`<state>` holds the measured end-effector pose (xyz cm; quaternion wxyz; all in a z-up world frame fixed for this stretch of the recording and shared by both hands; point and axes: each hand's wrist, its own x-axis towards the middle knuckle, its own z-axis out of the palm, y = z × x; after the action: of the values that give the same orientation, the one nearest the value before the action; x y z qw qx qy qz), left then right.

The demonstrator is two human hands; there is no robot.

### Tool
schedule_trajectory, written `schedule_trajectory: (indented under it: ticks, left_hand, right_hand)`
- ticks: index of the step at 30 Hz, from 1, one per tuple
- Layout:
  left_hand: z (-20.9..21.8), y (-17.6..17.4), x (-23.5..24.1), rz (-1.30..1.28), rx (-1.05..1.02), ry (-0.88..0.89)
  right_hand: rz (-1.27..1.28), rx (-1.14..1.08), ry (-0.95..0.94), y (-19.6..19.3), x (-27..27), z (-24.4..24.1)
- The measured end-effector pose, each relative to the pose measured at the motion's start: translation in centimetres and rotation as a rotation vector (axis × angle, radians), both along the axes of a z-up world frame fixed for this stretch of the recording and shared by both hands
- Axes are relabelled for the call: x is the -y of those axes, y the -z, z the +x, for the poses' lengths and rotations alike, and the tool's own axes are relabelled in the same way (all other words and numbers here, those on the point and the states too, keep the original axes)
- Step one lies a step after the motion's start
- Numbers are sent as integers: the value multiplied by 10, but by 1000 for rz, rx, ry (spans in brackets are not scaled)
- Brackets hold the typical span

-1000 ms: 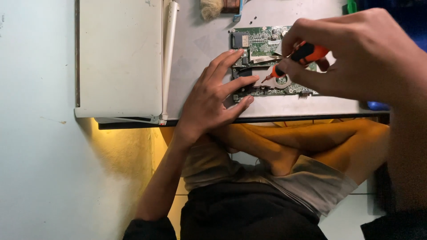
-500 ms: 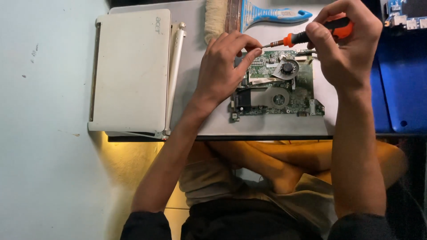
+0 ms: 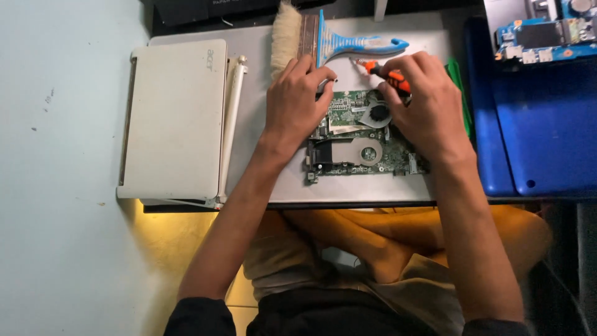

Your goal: The person cleans a green circuit board using a blue brush and a screwdriver. They brush the surface, use the screwdriver to remove a metal component, and then continue brushing the board.

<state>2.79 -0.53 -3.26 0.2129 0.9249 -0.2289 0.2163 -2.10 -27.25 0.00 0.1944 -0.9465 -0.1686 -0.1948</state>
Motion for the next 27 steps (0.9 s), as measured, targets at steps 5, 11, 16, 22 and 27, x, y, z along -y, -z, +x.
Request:
schedule_trajectory:
  ticks: [5,11,16,22,27]
  left_hand:
    - [-5,8,-9,-103,-65,27]
    - [-56,-16,-32,-29,29,247]
    - [-93,-15,-54,41,-139,369]
    - [-93,-6,-49,48,-74,377]
    - [-94,-8,-45,17,17,397]
  right_hand:
    - [105,83,-119,21,4,7]
    - [184,-102,-138,8,3,4]
    - [208,-57,-173,14,5,9]
    - [196,-15,-203,13,5,8]
    - [192,-35,-229,9,4,7]
